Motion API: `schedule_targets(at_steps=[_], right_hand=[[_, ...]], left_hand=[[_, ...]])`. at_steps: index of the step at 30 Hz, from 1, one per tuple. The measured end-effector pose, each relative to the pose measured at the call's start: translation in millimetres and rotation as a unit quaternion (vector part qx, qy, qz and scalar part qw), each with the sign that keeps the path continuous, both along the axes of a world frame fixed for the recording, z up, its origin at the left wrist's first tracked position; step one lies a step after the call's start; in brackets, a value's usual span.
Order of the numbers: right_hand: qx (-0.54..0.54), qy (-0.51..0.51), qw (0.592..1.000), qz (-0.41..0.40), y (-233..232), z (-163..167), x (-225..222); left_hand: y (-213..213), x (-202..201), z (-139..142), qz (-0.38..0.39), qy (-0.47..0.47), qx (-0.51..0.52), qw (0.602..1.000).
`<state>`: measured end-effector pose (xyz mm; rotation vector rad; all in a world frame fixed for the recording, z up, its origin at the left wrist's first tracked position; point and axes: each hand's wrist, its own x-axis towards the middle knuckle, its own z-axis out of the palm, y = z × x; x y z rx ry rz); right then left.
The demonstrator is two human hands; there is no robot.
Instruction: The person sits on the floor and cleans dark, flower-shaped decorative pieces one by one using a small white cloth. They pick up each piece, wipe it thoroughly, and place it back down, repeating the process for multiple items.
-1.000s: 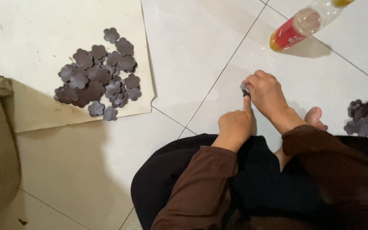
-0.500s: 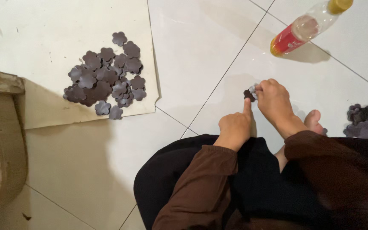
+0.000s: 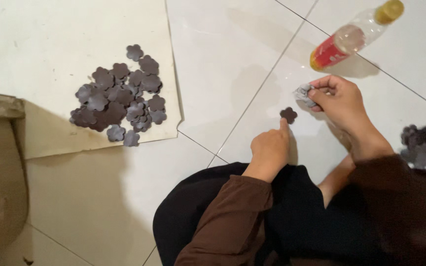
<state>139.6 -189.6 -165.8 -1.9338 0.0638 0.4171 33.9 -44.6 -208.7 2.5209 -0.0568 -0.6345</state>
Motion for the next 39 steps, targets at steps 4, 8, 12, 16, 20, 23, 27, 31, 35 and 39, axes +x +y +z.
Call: schedule_targets(at_steps=[4, 8, 12, 16, 20, 23, 27, 31, 35, 39], right_hand=[[0.093, 0.116, 0.989, -0.017, 15, 27, -5], [0.144, 0.153, 0.977, -0.018, 26, 51, -16], [0.105, 0.129, 0.986, 0.013, 36, 67, -24], [0.113, 0.077, 0.99, 0.02, 45, 78, -30], [0.085, 0.038, 0.991, 0.097, 49, 87, -35], [0.042, -0.023, 0.993, 0.109, 49, 89, -36], [0.055, -0.002, 0.997, 0.055, 45, 84, -34], [0.102, 0.009, 0.994, 0.033, 41, 77, -33], [0.142, 0.031, 0.989, 0.006, 43, 76, -33], [0.172, 0.06, 0.983, 0.005, 44, 78, -34]], left_hand=[[21, 10, 14, 0.173, -0.1, -0.148, 0.968], [40, 26, 32, 0.342, -0.025, -0.496, 0.798], [45, 29, 41, 0.325, 0.043, -0.67, 0.666], [45, 29, 40, 0.349, 0.039, -0.697, 0.625], [51, 32, 39, 0.385, 0.041, -0.719, 0.577], [55, 32, 41, 0.376, 0.047, -0.723, 0.577], [54, 31, 47, 0.367, 0.002, -0.711, 0.599], [51, 26, 59, 0.339, -0.141, -0.601, 0.71], [48, 19, 71, 0.254, -0.378, -0.421, 0.784], [47, 19, 75, 0.266, -0.433, -0.342, 0.79]])
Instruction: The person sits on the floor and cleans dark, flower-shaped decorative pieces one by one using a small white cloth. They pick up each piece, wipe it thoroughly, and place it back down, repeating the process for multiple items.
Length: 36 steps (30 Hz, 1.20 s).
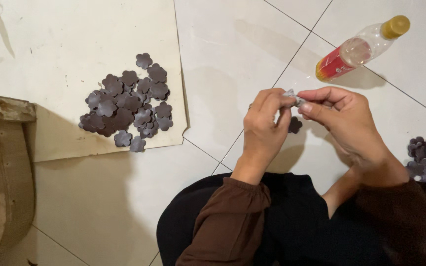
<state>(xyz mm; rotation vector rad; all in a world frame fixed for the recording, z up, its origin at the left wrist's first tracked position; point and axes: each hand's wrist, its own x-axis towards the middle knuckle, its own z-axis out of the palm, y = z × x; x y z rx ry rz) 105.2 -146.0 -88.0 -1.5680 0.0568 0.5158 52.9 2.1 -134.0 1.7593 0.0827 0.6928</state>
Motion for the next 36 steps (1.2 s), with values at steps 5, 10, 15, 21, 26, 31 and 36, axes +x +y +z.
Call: schedule_targets(at_steps=[5, 10, 15, 21, 26, 31, 36], right_hand=[[-0.031, -0.032, 0.999, 0.029, -2, 1, 1], [-0.033, -0.051, 0.997, 0.055, -2, 2, 5], [-0.04, -0.015, 0.996, 0.079, 3, 7, 4], [-0.043, -0.031, 0.997, 0.064, 2, 5, 6], [-0.047, -0.066, 0.996, 0.043, -1, -3, 4], [-0.129, -0.22, 0.967, 0.015, 2, -11, -4], [-0.26, -0.462, 0.848, 0.018, 5, -18, -12]], left_hand=[[4, 3, -6, -0.061, 0.048, -0.154, 0.985], [10, 4, -11, -0.17, 0.127, -0.29, 0.933], [6, 4, -12, -0.148, 0.099, -0.274, 0.945], [1, 7, -13, -0.119, 0.154, -0.309, 0.931], [0, 5, -16, -0.132, 0.201, -0.346, 0.907], [-9, 3, -13, -0.078, 0.197, -0.275, 0.938], [-15, 3, -17, -0.08, 0.142, -0.303, 0.939]])
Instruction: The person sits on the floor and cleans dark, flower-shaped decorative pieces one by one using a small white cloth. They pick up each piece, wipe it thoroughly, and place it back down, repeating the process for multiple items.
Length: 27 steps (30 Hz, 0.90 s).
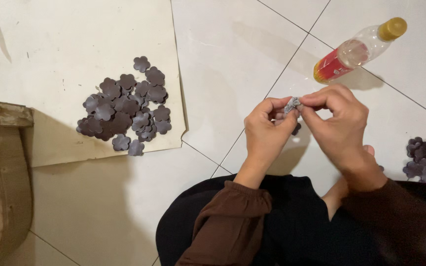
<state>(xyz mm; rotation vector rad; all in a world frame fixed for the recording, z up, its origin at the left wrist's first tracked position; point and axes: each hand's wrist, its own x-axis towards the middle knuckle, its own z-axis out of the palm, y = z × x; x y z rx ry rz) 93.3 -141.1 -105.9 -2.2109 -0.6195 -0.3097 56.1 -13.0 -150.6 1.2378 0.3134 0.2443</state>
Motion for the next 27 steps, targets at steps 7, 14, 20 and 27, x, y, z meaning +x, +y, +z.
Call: schedule_targets(at_steps=[7, 14, 20, 27], right_hand=[[-0.014, -0.058, 0.998, 0.012, 3, -3, -4], [-0.001, -0.024, 0.999, 0.047, 7, 10, -4], [-0.006, 0.01, 0.997, 0.078, 11, 16, -6], [0.245, 0.321, 0.914, 0.044, 6, 8, 7]], left_hand=[[2, 1, -14, -0.041, -0.019, -0.199, 0.979], [5, 3, -17, -0.043, 0.035, -0.304, 0.951], [14, 6, -15, -0.026, 0.023, -0.334, 0.942], [18, 5, -12, -0.063, -0.025, -0.249, 0.966]])
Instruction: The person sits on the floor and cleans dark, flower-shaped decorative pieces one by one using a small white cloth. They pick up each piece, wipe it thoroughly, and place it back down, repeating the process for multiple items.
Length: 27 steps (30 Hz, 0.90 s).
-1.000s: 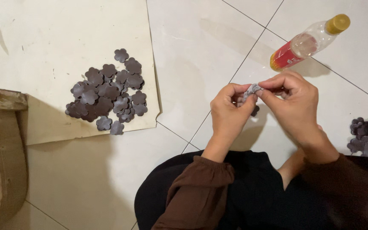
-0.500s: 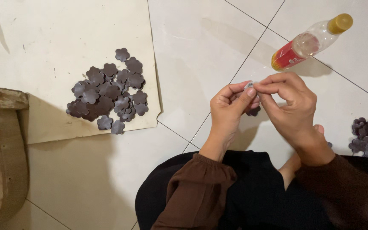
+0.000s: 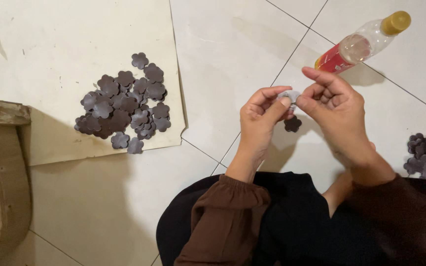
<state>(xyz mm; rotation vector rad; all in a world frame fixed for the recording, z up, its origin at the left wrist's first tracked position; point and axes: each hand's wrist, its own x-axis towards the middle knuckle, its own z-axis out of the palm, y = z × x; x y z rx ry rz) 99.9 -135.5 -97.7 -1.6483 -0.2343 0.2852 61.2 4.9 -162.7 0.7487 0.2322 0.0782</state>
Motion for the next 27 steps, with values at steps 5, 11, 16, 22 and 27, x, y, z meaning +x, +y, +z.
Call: schedule_targets(at_steps=[5, 11, 16, 22, 27], right_hand=[[0.04, 0.133, 0.989, 0.053, -7, 2, 7], [0.008, 0.136, 0.991, 0.015, -1, 1, 4], [-0.023, 0.101, 0.994, -0.015, 0, -1, 3], [-0.04, 0.043, 0.997, -0.051, -2, -3, 3], [-0.151, -0.154, 0.976, -0.033, 1, -2, -5]], left_hand=[[-1, -1, 0, -0.009, -0.06, 0.03, 0.998], [-7, 1, 2, 0.044, 0.014, 0.082, 0.996], [-7, 1, 2, 0.028, 0.075, 0.06, 0.995], [-8, 2, 0, -0.007, 0.113, -0.034, 0.993], [-6, 1, -2, -0.007, 0.116, -0.048, 0.992]])
